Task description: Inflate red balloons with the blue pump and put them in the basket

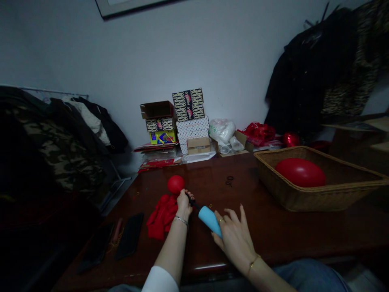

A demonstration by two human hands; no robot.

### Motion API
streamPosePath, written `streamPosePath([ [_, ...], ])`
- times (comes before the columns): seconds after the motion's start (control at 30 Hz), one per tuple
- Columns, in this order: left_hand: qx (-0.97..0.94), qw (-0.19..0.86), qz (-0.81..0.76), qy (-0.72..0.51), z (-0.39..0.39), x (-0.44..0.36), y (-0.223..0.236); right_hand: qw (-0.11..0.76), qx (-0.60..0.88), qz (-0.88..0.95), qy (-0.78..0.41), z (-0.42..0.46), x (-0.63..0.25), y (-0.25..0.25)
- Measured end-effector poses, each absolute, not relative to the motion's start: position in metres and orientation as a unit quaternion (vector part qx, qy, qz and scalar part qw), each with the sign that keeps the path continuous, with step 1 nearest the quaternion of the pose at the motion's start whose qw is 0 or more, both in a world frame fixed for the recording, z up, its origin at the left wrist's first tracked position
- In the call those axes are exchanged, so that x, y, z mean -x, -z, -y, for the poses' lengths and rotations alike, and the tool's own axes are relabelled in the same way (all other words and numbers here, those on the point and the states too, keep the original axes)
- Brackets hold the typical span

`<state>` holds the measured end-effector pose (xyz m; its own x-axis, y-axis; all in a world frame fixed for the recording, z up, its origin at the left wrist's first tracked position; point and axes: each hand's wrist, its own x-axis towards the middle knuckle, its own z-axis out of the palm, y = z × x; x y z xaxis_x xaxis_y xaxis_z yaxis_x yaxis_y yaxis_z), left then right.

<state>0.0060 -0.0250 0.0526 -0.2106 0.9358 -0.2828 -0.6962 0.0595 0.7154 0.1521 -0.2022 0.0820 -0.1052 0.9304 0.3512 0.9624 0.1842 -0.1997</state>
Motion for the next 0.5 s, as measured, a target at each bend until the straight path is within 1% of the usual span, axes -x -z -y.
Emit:
streamPosePath([
  [0.27,-0.165,0.611,-0.413,-0.655,0.030,-0.012,-0.053,0.205,0.650,0.730,0.050,0.175,-0.132,-0.078],
  [0.5,-0.157,0.591,-0.424,-0.669,0.022,-0.007,-0.049,0.197,0.637,0.742,0.069,0.181,-0.136,-0.073],
])
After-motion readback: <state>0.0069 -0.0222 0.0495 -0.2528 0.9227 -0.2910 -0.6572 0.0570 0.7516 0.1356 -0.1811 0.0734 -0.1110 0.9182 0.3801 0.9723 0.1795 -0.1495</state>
